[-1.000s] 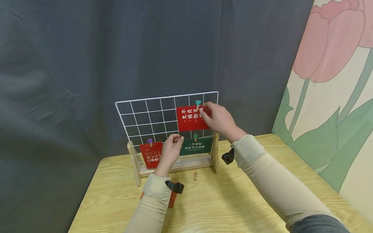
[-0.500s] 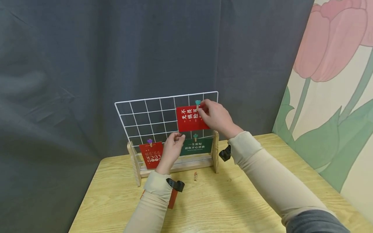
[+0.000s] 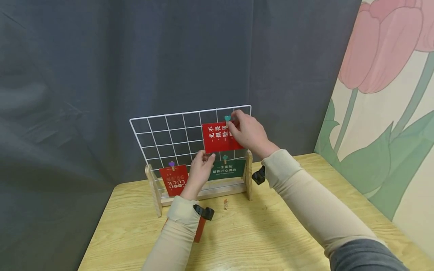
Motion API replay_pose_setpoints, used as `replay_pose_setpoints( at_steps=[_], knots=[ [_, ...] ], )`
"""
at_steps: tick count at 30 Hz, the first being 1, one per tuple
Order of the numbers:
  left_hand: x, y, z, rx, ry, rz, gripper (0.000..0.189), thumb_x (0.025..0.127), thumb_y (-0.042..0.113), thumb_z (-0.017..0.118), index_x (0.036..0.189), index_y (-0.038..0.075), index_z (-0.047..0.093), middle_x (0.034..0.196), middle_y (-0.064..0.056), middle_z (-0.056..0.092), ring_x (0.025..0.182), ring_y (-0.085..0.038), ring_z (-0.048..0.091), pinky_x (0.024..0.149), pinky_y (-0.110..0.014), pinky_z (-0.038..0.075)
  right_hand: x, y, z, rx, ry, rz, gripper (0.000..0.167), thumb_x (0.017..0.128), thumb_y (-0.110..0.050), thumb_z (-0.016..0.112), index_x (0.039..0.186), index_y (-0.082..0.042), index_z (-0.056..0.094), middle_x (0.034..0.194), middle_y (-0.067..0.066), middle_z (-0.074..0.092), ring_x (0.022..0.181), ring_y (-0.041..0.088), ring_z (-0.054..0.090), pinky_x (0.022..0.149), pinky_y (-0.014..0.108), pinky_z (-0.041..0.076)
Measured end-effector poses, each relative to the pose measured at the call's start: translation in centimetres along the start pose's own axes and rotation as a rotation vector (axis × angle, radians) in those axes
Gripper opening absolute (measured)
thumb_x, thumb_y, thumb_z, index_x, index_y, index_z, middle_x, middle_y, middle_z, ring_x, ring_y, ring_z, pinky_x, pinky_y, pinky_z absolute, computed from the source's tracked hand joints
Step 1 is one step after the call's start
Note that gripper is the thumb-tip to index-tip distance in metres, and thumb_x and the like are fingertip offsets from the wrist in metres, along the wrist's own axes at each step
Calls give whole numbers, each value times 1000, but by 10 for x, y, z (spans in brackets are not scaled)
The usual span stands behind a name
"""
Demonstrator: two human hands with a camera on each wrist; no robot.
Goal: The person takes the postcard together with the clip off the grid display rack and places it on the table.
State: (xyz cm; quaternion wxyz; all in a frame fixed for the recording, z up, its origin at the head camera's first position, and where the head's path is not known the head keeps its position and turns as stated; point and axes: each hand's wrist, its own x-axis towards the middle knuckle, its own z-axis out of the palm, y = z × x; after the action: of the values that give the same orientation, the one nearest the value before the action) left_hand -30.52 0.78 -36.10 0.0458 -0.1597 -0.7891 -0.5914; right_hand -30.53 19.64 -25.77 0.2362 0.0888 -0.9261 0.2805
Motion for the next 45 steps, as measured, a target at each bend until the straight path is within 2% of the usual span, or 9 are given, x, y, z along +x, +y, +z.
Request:
replay_pose_setpoints(
  at_steps=[4,10,17,25,32,36,45],
  knots=[
    [1,2,0,4,-4,-5,34,109,26,54,131,0,53,105,-13,59,104,-34,66,84,-47,51,2,-3,-1,-27,-21,-1,42,104,-27,60,139,-4,56,116,15,69,99,28,67,86,48,57],
    [1,3,3,16,-11,-9,35,110,26,53,134,1,52,109,-15,62,103,-32,65,79,-42,49,5,-4,-2,-92,-64,-12,46,105,-27,56,146,-5,55,132,17,64,112,31,62,96,51,52],
    [2,5,7,6,-24,0,35,110,26,52,137,3,51,117,-16,65,101,-32,65,88,-48,52,8,-1,-4,-137,-83,-20,47,107,-28,54,147,-4,56,135,18,62,113,33,62,96,51,52],
    [5,4,9,39,15,33,24,111,18,47,124,1,56,102,-12,68,88,-27,65,78,-41,49,11,-7,-7,-158,-108,-30,46,110,-26,48,147,-1,55,135,20,62,119,35,61,102,51,49],
    [4,6,9,48,21,31,27,112,17,43,120,-4,58,96,-11,69,86,-27,66,82,-44,49,15,-13,-8,-189,-113,-22,41,109,-24,51,141,0,60,133,19,64,119,34,61,104,50,48],
    [3,7,9,36,19,16,28,113,17,42,121,-5,57,96,-11,68,87,-27,66,84,-45,49,15,-13,-8,-165,-117,-11,40,108,-23,52,139,0,61,131,19,65,115,33,62,102,50,49],
    [5,8,9,17,21,4,25,113,16,41,119,-2,58,97,-11,69,86,-27,67,86,-46,49,17,-8,-11,-16,-122,10,31,108,-21,54,130,0,59,117,18,67,100,31,65,92,49,54]
  ],
)
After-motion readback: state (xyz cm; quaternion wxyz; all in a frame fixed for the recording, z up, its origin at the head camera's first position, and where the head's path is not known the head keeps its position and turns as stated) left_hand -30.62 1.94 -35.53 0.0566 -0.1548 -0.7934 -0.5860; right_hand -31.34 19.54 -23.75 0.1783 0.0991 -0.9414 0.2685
